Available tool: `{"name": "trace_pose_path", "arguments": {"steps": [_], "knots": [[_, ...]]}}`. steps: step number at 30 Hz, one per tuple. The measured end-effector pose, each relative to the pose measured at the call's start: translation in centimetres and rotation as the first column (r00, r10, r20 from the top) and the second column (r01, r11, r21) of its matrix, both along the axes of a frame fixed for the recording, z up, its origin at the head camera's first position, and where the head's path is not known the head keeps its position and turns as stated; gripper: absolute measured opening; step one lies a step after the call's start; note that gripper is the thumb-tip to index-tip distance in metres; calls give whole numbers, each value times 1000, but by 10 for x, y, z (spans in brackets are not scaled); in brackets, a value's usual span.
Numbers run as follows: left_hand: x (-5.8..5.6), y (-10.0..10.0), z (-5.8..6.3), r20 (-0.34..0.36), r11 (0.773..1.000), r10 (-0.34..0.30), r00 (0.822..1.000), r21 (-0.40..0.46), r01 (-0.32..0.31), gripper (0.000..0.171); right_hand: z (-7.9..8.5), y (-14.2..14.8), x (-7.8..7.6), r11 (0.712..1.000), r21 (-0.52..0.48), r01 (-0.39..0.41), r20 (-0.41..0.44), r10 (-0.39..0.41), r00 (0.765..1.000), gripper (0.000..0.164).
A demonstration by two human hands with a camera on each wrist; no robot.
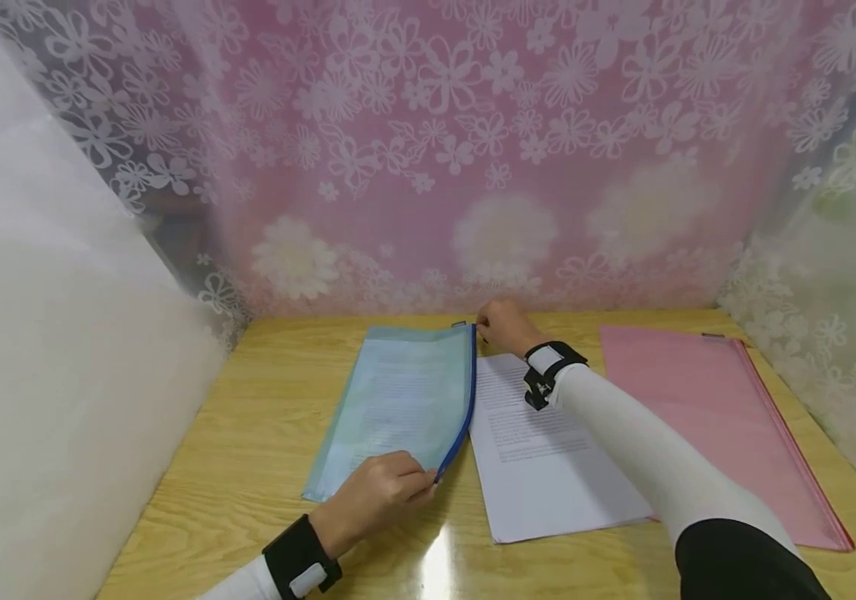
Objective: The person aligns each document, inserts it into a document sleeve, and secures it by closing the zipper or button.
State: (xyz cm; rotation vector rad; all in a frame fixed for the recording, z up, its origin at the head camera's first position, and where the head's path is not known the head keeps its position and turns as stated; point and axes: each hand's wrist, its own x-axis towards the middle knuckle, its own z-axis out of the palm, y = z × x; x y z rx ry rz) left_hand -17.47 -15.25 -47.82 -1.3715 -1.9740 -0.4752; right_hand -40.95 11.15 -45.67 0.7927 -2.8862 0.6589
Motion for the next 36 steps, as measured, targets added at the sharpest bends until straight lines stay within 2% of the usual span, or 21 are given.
{"name": "trace_pose_path", "arguments": {"steps": [9,13,19,22,25,29,33,36], "knots": [[0,-4,-5,-2,998,49,999,29,-49,20,-5,-9,5,1000,-3,-12,83,12,996,19],[1,-6,-8,0,998,57,998,27,-57,22,-5,-11,10,1000,7,-26,80,26,996,22],[1,-10,-10,13,998,63,998,16,-63,21,0,-9,21,998,-53,-22,67,26,997,20],[0,-10,-9,10,998,64,998,13,-64,21,1,-6,30,996,-84,0,114,10,993,20],[-1,-9,-9,-3,998,65,998,18,-65,22,0,-5,44,995,-93,24,224,-2,975,30],[0,-6,-7,-3,996,84,996,15,-84,21,-1,-6,69,996,-64,55,379,-27,925,37],[3,-5,-7,49,992,123,991,-33,-122,18,-6,-7,92,996,-54,71,455,-39,890,35],[5,-5,-10,67,990,133,989,-61,-129,21,-9,-7,106,997,-61,55,469,-19,883,34]]}}
